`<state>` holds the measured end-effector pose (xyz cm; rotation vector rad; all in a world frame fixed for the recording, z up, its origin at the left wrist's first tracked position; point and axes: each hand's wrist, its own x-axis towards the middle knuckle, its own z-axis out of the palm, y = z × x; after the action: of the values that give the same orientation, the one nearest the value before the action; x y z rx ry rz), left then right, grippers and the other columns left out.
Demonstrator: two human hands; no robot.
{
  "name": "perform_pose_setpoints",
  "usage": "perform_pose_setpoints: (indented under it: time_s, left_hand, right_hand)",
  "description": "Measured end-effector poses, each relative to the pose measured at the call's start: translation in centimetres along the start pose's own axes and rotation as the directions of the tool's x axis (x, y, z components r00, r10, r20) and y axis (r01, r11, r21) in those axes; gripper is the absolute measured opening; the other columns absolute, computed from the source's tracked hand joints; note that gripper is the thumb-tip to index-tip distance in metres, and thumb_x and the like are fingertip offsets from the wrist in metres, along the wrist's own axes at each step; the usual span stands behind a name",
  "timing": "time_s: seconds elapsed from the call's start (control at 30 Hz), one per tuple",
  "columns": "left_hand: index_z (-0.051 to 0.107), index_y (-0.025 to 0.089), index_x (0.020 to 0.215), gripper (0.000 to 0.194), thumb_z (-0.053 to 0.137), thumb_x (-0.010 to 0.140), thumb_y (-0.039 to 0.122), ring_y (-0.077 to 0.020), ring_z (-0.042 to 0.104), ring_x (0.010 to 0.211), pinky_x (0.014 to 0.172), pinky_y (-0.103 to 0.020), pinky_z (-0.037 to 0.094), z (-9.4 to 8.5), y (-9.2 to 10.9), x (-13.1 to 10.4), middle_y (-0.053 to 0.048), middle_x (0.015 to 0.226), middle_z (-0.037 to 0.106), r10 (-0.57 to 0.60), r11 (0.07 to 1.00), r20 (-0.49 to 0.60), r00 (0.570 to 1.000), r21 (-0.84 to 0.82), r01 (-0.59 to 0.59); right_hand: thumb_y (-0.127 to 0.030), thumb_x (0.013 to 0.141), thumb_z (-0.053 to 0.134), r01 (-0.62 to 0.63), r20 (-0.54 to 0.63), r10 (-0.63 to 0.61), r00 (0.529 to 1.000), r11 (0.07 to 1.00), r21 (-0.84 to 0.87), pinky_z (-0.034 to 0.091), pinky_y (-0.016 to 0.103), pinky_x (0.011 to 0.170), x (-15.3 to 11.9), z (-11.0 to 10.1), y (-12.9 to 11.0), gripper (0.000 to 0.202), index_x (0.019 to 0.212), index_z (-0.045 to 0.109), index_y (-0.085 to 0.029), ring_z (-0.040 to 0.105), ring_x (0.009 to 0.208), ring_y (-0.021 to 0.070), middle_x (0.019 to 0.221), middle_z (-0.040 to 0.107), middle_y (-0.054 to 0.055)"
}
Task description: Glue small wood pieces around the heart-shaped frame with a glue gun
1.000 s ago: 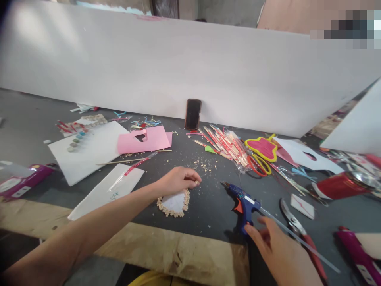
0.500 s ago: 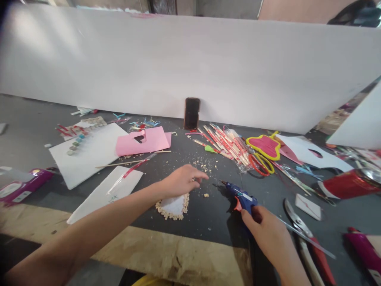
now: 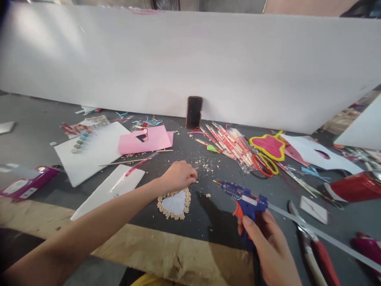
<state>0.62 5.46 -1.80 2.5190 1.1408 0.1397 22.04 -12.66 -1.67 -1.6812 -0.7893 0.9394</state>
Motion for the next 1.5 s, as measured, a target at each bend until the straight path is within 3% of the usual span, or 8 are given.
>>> perform_pose_setpoints:
  time_s: [0.13, 0.37, 0.47, 0.6, 0.77, 0.93, 1.23, 1.5]
  left_hand:
    - [0.074, 0.018, 0.075, 0.020, 0.054, 0.078, 0.014, -0.0265, 0.060, 0.091, 0.086, -0.038, 0.044, 0.0, 0.4, 0.2, -0.009, 0.083, 0.072, -0.014, 0.999, -0.001, 1.000, -0.050, 0.014]
    - [0.067, 0.018, 0.075, 0.015, 0.053, 0.079, 0.014, -0.0215, 0.059, 0.087, 0.080, -0.032, 0.044, -0.6, 0.1, -0.3, -0.005, 0.084, 0.068, -0.070, 0.917, -0.059, 0.996, -0.396, 0.041]
    - [0.065, 0.017, 0.082, 0.012, 0.054, 0.082, 0.021, -0.0159, 0.060, 0.076, 0.070, -0.026, 0.044, -0.7, 0.4, -0.8, -0.002, 0.080, 0.067, -0.119, 0.779, -0.037, 0.992, -0.623, 0.070]
    - [0.064, 0.015, 0.089, 0.013, 0.056, 0.084, 0.024, -0.0103, 0.058, 0.069, 0.065, -0.021, 0.043, -0.7, 1.4, -1.6, -0.002, 0.077, 0.066, -0.143, 0.521, 0.022, 0.990, -0.848, 0.094]
    - [0.067, 0.014, 0.090, 0.015, 0.064, 0.081, 0.025, -0.0057, 0.051, 0.057, 0.054, -0.019, 0.037, -0.8, 2.0, -2.3, -0.002, 0.075, 0.066, -0.154, 0.246, 0.112, 0.982, -0.958, 0.148]
    - [0.069, 0.014, 0.085, 0.018, 0.076, 0.070, 0.021, -0.0074, 0.058, 0.064, 0.058, -0.019, 0.040, -0.7, 2.1, -2.7, -0.002, 0.073, 0.068, -0.159, 0.076, 0.156, 0.975, -0.983, 0.169]
    - [0.072, 0.014, 0.079, 0.022, 0.083, 0.062, 0.020, -0.0115, 0.066, 0.074, 0.074, -0.023, 0.047, -0.7, 2.3, -2.9, -0.001, 0.071, 0.071, -0.160, -0.023, 0.171, 0.972, -0.985, 0.170]
    - [0.073, 0.014, 0.079, 0.019, 0.082, 0.062, 0.016, -0.0109, 0.067, 0.073, 0.072, -0.021, 0.048, -0.9, 2.4, -3.0, -0.001, 0.070, 0.071, -0.170, -0.040, 0.178, 0.969, -0.984, 0.174]
  right_hand:
    - [-0.054, 0.077, 0.063, 0.143, 0.079, -0.132, 0.988, 0.977, -0.158, 0.049, 0.024, 0.054, -0.4, 1.0, -0.5, 0.040, 0.096, 0.063, -0.019, 0.060, 0.060, 0.0154, 0.072, 0.068, 0.004]
    - [-0.051, 0.081, 0.061, 0.138, 0.009, -0.138, 0.990, 0.990, -0.008, 0.052, 0.028, 0.057, -1.4, 3.1, -1.2, 0.032, 0.094, 0.060, -0.022, 0.060, 0.059, 0.0144, 0.082, 0.070, 0.004]
    - [-0.051, 0.084, 0.057, 0.153, 0.020, -0.153, 0.988, 0.988, 0.006, 0.051, 0.027, 0.055, -1.9, 3.6, -1.4, 0.032, 0.097, 0.058, -0.022, 0.059, 0.059, 0.0130, 0.085, 0.069, 0.004]
    - [-0.048, 0.089, 0.051, 0.248, 0.023, -0.248, 0.969, 0.968, -0.029, 0.049, 0.026, 0.057, -2.6, 4.2, -1.7, 0.028, 0.098, 0.058, -0.021, 0.057, 0.059, 0.0116, 0.081, 0.065, 0.003]
    - [-0.044, 0.092, 0.048, 0.380, 0.073, -0.374, 0.924, 0.919, -0.102, 0.049, 0.027, 0.055, -2.4, 4.2, -1.1, 0.027, 0.100, 0.057, -0.020, 0.055, 0.057, 0.0125, 0.074, 0.061, 0.002]
    - [-0.041, 0.093, 0.046, 0.418, 0.070, -0.413, 0.908, 0.900, -0.121, 0.049, 0.027, 0.056, -2.4, 4.2, -0.5, 0.022, 0.098, 0.055, -0.022, 0.055, 0.056, 0.0117, 0.073, 0.059, 0.000]
    - [-0.041, 0.093, 0.046, 0.438, 0.100, -0.428, 0.898, 0.885, -0.154, 0.049, 0.026, 0.051, -2.4, 4.0, -1.1, 0.023, 0.094, 0.055, -0.021, 0.055, 0.053, 0.0109, 0.082, 0.064, 0.004]
    - [-0.041, 0.094, 0.045, 0.450, 0.103, -0.439, 0.893, 0.881, -0.145, 0.047, 0.025, 0.051, -2.4, 4.0, -1.2, 0.022, 0.093, 0.055, -0.021, 0.054, 0.053, 0.0108, 0.078, 0.063, 0.003]
